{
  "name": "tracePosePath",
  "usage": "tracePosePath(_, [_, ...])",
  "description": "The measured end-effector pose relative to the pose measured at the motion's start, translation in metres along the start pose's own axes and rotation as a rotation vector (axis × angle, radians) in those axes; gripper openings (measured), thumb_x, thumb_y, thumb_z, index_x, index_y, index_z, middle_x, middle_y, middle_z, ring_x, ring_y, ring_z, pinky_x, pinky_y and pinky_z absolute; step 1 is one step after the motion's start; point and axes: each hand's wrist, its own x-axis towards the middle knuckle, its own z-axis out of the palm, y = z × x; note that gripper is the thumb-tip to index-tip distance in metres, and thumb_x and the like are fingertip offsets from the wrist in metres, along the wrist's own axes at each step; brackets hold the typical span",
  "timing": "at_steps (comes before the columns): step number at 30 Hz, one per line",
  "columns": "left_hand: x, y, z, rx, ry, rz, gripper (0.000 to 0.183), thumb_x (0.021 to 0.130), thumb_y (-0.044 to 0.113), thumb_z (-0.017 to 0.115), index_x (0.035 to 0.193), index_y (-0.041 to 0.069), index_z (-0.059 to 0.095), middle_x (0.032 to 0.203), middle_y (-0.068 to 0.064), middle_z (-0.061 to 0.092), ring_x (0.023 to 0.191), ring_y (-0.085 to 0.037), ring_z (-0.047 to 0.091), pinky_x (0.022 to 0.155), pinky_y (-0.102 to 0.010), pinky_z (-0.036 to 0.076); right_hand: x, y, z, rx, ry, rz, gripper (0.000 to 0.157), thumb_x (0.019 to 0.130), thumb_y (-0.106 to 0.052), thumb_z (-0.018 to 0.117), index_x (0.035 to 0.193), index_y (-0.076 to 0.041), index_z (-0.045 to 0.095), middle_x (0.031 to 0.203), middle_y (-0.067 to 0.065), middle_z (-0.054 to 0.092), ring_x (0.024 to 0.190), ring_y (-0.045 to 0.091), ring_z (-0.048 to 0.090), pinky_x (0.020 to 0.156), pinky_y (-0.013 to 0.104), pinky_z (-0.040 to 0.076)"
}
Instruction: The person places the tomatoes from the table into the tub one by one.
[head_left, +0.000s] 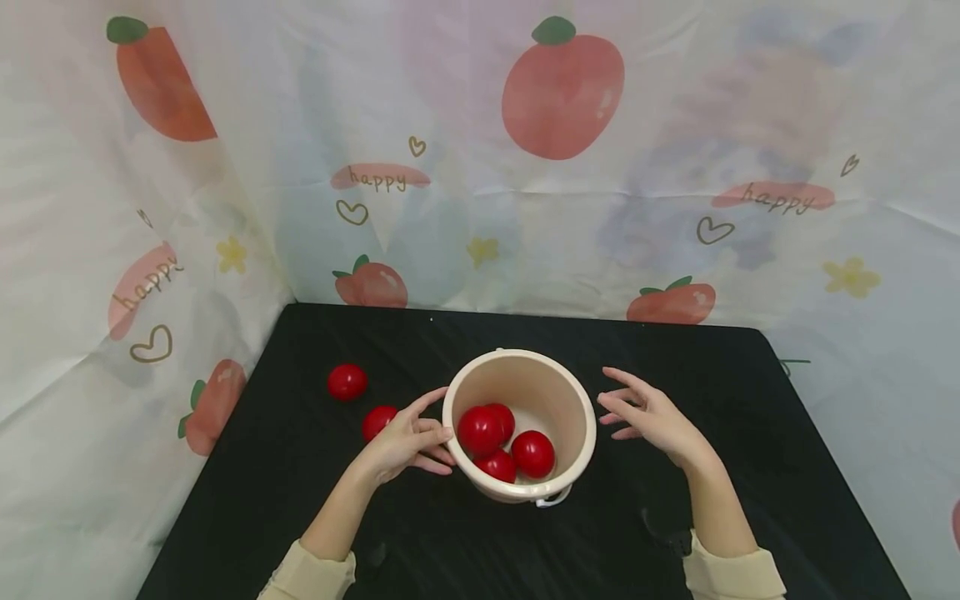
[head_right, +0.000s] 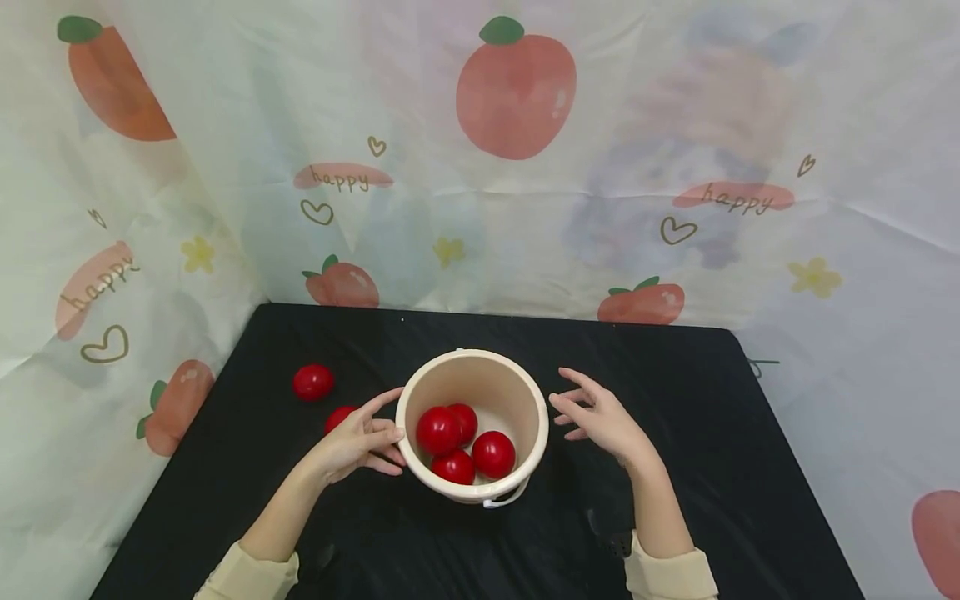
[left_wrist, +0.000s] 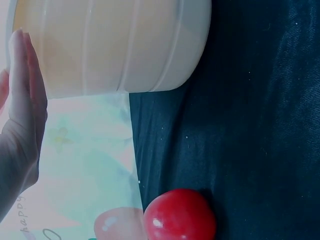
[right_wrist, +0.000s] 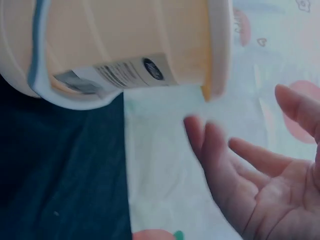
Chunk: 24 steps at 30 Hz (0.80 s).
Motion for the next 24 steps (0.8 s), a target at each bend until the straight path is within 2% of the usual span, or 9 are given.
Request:
tracePosePath(3, [0.000,0.000,0.000,-0.005,-0.002,0.001,0.071,0.087,0.010,0.062,0.144,0.017,0.021,0.086,-0.011,0.063,0.073,-0.026,0.067,0.069,-0.048,0.054,-0.001,0.003,0.004,0.093,-0.057,0.047,0.064,0.094,-0.028,0.052,0.143,-0.001,0.021,0.125,0.029,0.047,0.092,0.026,0.063,0.070,0.035,0.056])
tracePosePath(6, [0.000,-0.001,0.000,-0.007,-0.004,0.000,0.071,0.086,0.010,0.062,0.144,0.017,0.021,0.086,-0.011,0.063,0.073,-0.025,0.067,0.069,-0.047,0.054,0.000,0.005,0.008,0.140,-0.073,0.093,0.065,0.093,-0.027,0.054,0.142,0.001,0.023,0.119,0.025,0.053,0.084,0.020,0.063,0.067,0.033,0.057])
tracePosePath(15, [0.001,-0.002,0.000,-0.005,-0.001,0.000,0.071,0.086,0.010,0.062,0.144,0.018,0.021,0.087,-0.011,0.063,0.073,-0.026,0.067,0.069,-0.048,0.054,0.003,0.009,0.014,0.129,-0.062,0.117,0.062,0.090,-0.023,0.059,0.137,0.006,0.032,0.098,0.016,0.066,0.072,0.020,0.065,0.051,0.025,0.052])
tracePosePath(24, [-0.001,0.002,0.001,0.029,0.002,0.008,0.070,0.087,0.010,0.061,0.144,0.017,0.022,0.086,-0.011,0.063,0.073,-0.026,0.067,0.068,-0.047,0.055,0.004,0.013,0.016,0.175,-0.052,0.120,0.063,0.088,-0.019,0.062,0.138,0.006,0.032,0.089,0.010,0.067,0.068,0.016,0.065,0.047,0.021,0.049])
